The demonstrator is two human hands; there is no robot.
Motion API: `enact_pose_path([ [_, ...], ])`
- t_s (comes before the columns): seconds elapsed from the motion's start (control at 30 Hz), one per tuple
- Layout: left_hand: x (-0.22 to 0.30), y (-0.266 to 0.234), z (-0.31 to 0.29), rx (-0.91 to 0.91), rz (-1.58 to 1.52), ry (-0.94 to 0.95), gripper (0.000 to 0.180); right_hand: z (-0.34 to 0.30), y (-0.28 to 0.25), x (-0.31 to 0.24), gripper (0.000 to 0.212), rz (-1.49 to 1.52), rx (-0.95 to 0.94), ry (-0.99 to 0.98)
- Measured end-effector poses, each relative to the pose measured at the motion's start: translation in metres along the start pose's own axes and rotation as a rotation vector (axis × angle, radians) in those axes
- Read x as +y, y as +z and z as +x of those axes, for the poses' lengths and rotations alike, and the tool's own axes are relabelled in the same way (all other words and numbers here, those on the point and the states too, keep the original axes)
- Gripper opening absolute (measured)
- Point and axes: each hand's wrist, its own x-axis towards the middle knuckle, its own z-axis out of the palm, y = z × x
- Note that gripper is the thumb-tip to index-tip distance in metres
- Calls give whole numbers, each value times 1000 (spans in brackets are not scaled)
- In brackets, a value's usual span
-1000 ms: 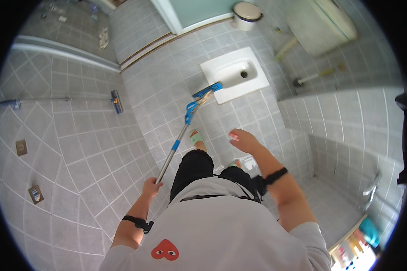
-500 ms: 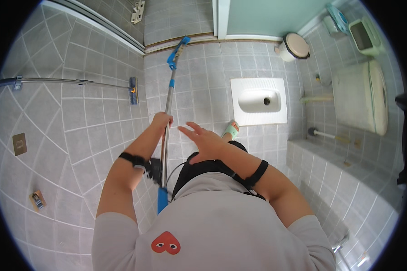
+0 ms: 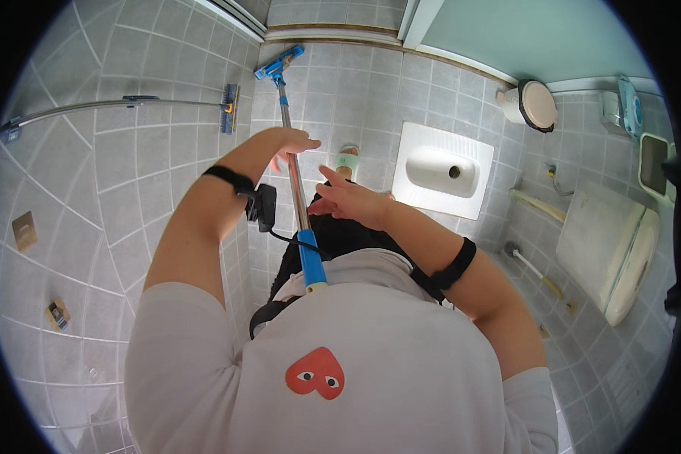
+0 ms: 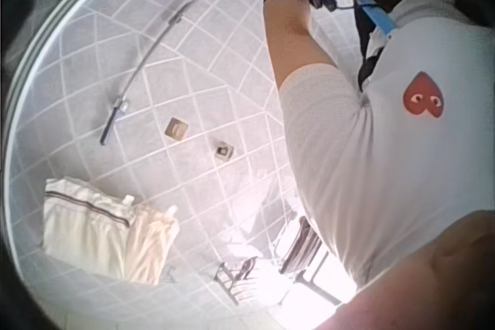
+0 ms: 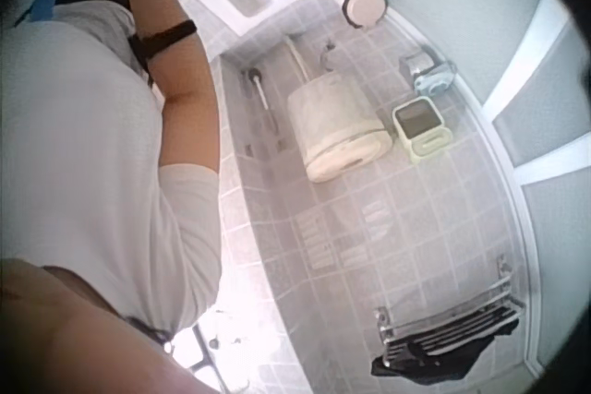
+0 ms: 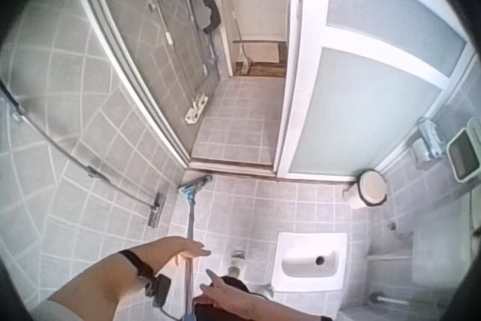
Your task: The person walks from a living area into a bathroom while carrying a spray bottle, then sets it down and uses a mop to clean the tiled floor. The person moves the mop back and forth across the floor, covering the area around the toilet and sink.
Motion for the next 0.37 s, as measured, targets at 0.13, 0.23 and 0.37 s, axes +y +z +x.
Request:
enact_pose_path([
  [0.13,73,-62,-33,241,130,-24,63,7,11,-30,75,-16,-116,71],
  [0.23,85,-95,-60,527,-265,558,57,24,28,-28,65,-107,-262,55],
  [0.37,22,-84,-64,1332,-512,648,46,18,-5,-15,54,-129,-203,74],
])
